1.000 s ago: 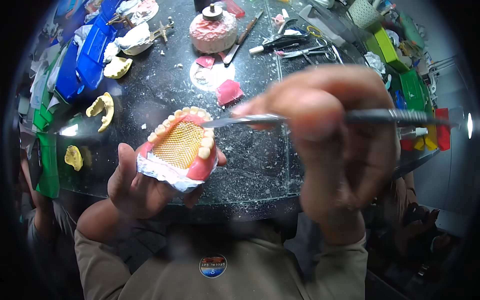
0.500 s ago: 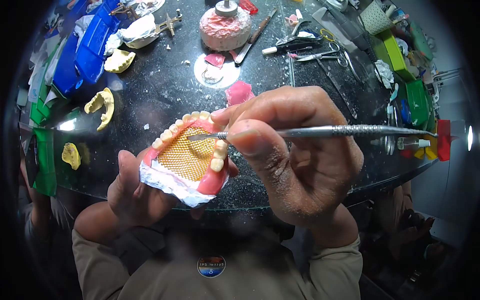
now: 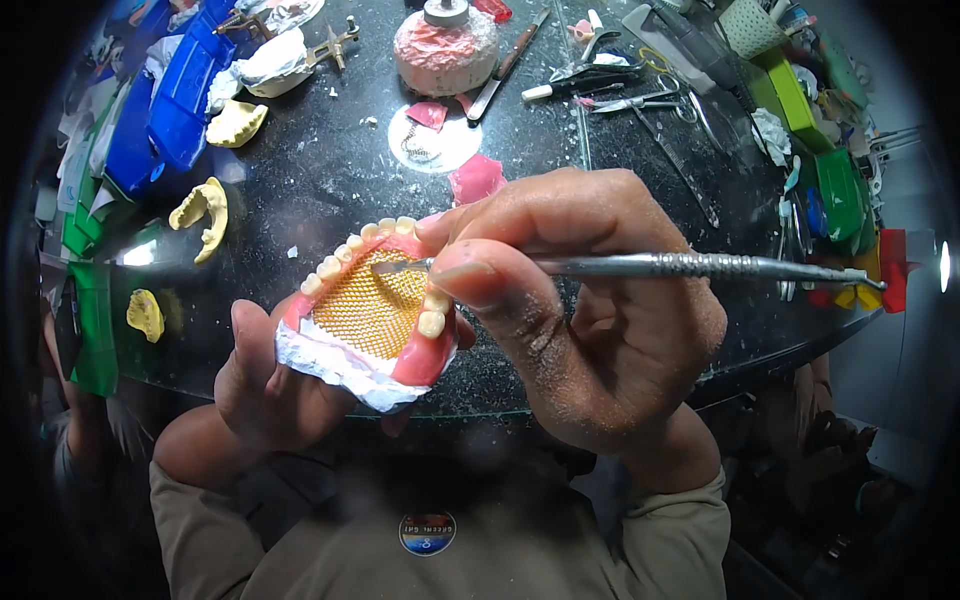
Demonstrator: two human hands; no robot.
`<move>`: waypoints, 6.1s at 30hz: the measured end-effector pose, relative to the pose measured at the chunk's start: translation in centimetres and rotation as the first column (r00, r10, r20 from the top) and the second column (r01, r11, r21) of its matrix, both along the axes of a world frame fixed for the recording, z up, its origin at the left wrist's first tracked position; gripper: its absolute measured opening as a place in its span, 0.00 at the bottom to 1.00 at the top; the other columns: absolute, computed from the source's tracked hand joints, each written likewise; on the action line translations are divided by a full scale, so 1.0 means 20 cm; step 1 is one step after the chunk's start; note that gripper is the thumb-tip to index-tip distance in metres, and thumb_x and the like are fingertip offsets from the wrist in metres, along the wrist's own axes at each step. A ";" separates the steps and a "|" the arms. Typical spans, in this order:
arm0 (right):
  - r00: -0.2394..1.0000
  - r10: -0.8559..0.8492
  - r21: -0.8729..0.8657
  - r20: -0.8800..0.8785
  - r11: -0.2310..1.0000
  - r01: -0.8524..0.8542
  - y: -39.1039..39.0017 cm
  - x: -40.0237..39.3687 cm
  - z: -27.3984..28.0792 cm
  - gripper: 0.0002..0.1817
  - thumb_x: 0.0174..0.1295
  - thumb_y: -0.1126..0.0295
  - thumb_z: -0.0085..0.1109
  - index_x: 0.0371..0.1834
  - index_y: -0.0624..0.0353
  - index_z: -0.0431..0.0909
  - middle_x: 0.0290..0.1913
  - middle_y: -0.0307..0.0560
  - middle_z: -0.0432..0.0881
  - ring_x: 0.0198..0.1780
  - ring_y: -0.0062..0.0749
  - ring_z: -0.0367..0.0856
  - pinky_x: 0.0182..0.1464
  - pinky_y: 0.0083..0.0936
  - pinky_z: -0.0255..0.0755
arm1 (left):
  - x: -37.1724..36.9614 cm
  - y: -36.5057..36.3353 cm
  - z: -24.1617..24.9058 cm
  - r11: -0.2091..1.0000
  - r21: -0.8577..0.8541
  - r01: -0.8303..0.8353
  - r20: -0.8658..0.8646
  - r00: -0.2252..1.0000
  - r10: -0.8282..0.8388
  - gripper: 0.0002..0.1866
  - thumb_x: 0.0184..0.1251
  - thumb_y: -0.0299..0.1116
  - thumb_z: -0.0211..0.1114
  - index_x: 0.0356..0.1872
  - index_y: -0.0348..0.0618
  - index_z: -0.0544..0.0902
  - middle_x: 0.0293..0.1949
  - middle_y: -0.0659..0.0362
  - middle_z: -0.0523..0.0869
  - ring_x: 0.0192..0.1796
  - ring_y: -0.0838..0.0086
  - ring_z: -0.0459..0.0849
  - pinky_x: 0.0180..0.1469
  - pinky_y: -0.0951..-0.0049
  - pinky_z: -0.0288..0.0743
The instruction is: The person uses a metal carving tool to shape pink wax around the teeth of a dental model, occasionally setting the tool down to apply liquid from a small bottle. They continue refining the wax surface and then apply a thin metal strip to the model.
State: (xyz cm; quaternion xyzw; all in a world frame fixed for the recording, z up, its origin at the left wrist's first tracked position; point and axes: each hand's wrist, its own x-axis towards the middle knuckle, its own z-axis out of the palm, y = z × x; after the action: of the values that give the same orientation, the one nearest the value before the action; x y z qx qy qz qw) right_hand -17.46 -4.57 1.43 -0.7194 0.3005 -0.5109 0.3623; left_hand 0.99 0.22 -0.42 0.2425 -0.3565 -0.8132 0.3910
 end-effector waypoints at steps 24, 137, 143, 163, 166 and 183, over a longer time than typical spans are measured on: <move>1.000 0.014 0.011 0.018 1.000 -0.015 0.01 0.00 0.01 0.17 0.64 0.57 0.50 0.33 0.62 0.66 0.24 0.46 0.72 0.28 0.27 0.75 0.40 0.42 0.79 | 0.02 0.00 0.02 0.998 0.037 0.055 0.029 0.998 -0.056 0.59 0.49 0.76 0.45 0.68 0.32 0.43 0.66 0.45 0.58 0.67 0.60 0.60 0.68 0.61 0.52; 0.998 0.053 -0.011 0.018 0.999 -0.053 -0.02 -0.03 -0.01 0.12 0.64 0.63 0.52 0.35 0.63 0.68 0.30 0.46 0.74 0.32 0.30 0.78 0.40 0.44 0.79 | 0.00 0.00 -0.01 1.000 -0.005 0.009 0.056 0.998 -0.009 0.53 0.55 0.74 0.38 0.69 0.38 0.43 0.59 0.40 0.68 0.56 0.63 0.75 0.40 0.72 0.78; 0.999 0.050 -0.007 0.013 0.999 -0.050 -0.01 -0.03 -0.02 0.12 0.64 0.63 0.52 0.35 0.63 0.67 0.30 0.46 0.74 0.32 0.31 0.78 0.40 0.44 0.79 | 0.00 0.00 0.00 1.000 -0.014 0.000 0.056 0.998 0.001 0.53 0.55 0.74 0.38 0.69 0.39 0.42 0.59 0.42 0.67 0.56 0.63 0.74 0.40 0.71 0.78; 0.999 0.031 0.002 0.015 1.000 -0.031 0.00 -0.03 -0.01 0.14 0.64 0.62 0.53 0.33 0.63 0.68 0.29 0.46 0.75 0.33 0.34 0.79 0.41 0.42 0.78 | 0.01 0.00 -0.02 0.998 -0.034 0.046 0.046 0.998 -0.044 0.52 0.56 0.73 0.38 0.69 0.39 0.41 0.60 0.42 0.66 0.58 0.61 0.73 0.40 0.70 0.79; 1.000 0.024 0.000 0.014 1.000 -0.024 0.00 -0.03 -0.01 0.14 0.64 0.62 0.53 0.33 0.64 0.68 0.29 0.46 0.74 0.33 0.32 0.79 0.41 0.42 0.78 | 0.00 0.00 -0.01 0.999 -0.031 0.027 0.047 0.999 -0.025 0.52 0.56 0.73 0.38 0.69 0.38 0.41 0.60 0.42 0.66 0.58 0.61 0.73 0.40 0.70 0.79; 1.000 0.028 -0.008 -0.006 1.000 -0.028 0.00 -0.03 0.00 0.14 0.64 0.62 0.52 0.33 0.64 0.68 0.29 0.46 0.74 0.33 0.31 0.78 0.42 0.42 0.78 | 0.00 0.00 -0.01 1.000 -0.021 0.023 0.039 0.999 -0.022 0.52 0.55 0.73 0.38 0.69 0.38 0.42 0.59 0.41 0.67 0.58 0.61 0.73 0.41 0.69 0.79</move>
State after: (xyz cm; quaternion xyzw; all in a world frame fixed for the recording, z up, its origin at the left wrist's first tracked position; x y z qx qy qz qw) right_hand -18.02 -4.54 1.34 -0.7264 0.2893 -0.5048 0.3659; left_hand 1.07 0.28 -0.70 0.2500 -0.3754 -0.8088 0.3773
